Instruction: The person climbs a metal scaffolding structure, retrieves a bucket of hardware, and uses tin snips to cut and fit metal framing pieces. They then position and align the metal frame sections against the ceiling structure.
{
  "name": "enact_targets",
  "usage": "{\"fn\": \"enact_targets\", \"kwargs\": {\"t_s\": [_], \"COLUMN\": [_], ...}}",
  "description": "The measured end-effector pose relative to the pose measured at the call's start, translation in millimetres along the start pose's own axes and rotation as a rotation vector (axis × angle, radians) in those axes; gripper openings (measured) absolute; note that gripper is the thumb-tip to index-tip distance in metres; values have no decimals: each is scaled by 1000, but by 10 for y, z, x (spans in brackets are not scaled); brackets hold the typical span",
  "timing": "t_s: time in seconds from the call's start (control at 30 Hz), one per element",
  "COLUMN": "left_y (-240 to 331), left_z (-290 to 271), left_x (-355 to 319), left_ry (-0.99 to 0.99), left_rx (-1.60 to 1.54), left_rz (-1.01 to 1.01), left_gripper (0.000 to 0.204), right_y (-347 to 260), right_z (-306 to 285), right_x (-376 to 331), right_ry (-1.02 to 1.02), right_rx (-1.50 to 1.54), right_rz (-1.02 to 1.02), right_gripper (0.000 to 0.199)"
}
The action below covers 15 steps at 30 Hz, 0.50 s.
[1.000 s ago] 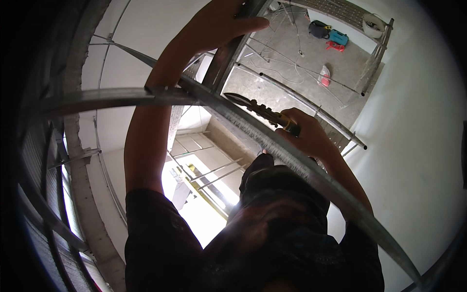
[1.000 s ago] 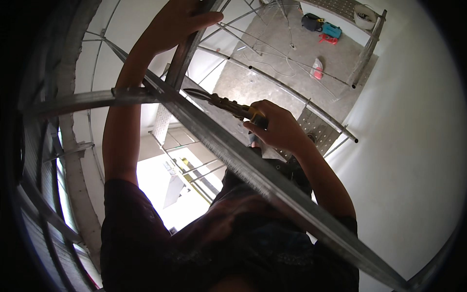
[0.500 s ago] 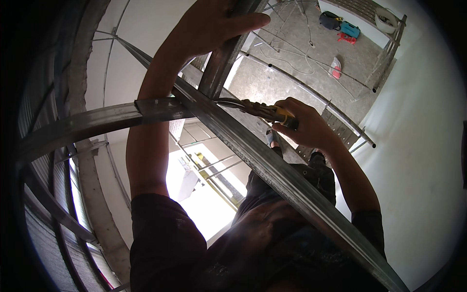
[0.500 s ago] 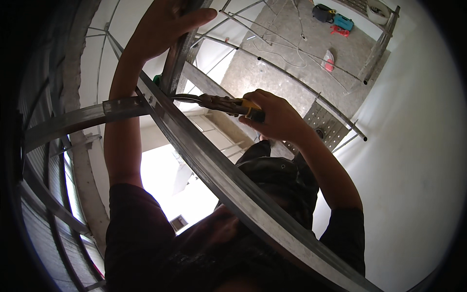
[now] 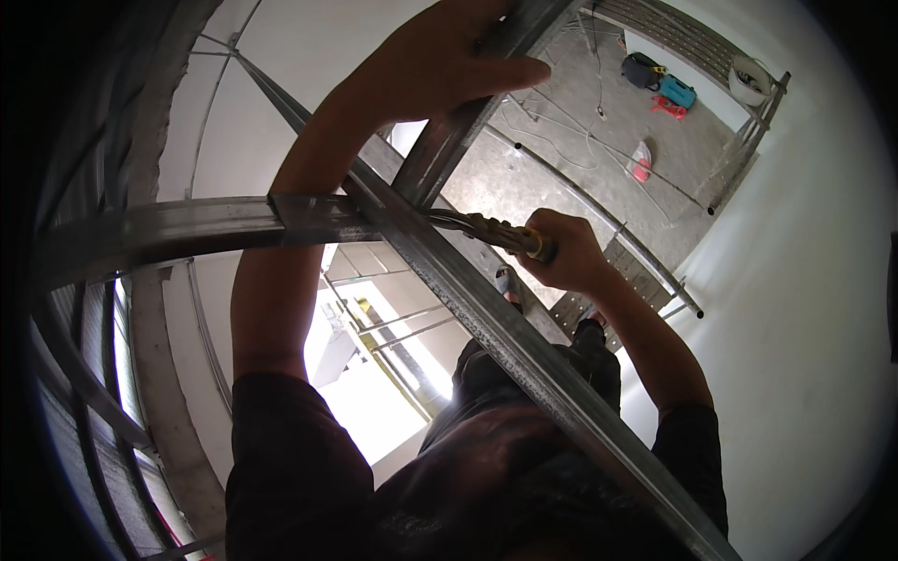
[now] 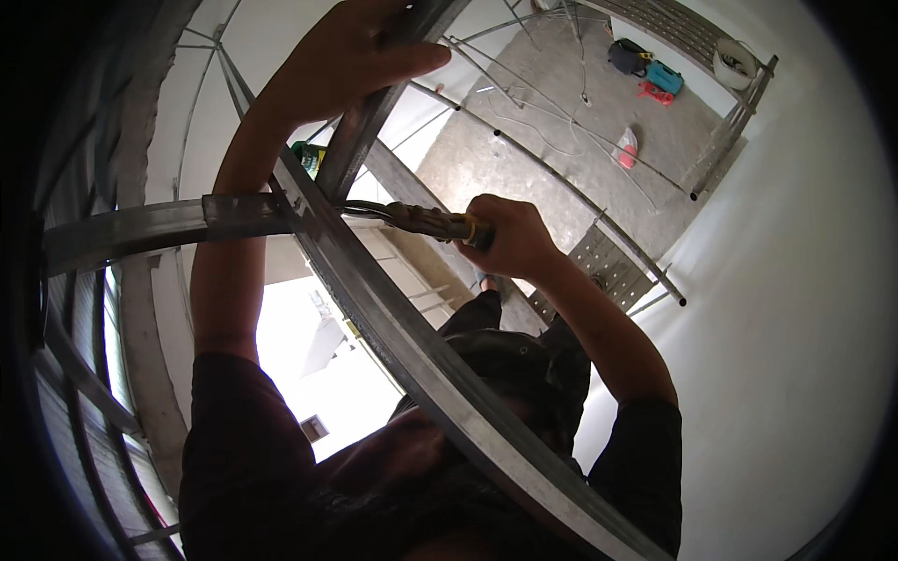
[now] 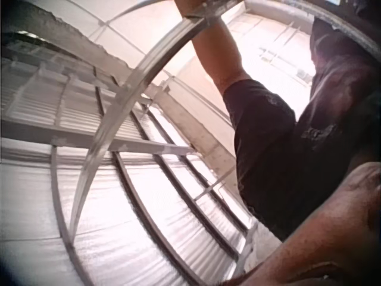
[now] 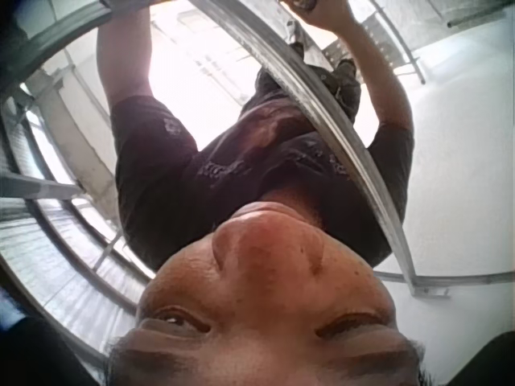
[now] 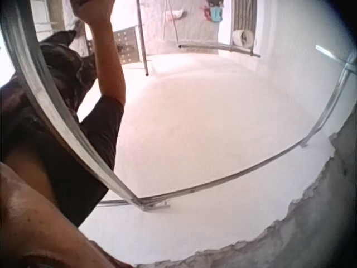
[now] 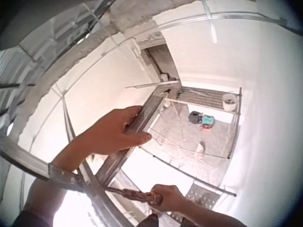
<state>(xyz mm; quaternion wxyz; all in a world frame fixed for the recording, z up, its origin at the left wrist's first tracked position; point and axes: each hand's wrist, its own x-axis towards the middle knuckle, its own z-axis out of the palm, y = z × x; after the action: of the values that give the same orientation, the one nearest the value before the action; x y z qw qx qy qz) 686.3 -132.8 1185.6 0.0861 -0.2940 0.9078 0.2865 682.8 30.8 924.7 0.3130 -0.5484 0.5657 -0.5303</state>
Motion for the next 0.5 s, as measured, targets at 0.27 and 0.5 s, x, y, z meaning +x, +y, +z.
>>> {"fn": "enact_targets", "kwargs": {"t_s": [0.27, 0.5], "left_y": [-70, -328], "left_z": [-12, 125], "left_x": [17, 123], "left_ry": [55, 181], "left_rx": [21, 100], "left_rz": [145, 281], "left_gripper": [55, 67], "right_y": [137, 206], "right_z": [71, 171], "right_x": [3, 236], "right_ry": [49, 63], "right_rx": [55, 61], "right_rz": [-102, -95], "right_gripper": [40, 43]}}
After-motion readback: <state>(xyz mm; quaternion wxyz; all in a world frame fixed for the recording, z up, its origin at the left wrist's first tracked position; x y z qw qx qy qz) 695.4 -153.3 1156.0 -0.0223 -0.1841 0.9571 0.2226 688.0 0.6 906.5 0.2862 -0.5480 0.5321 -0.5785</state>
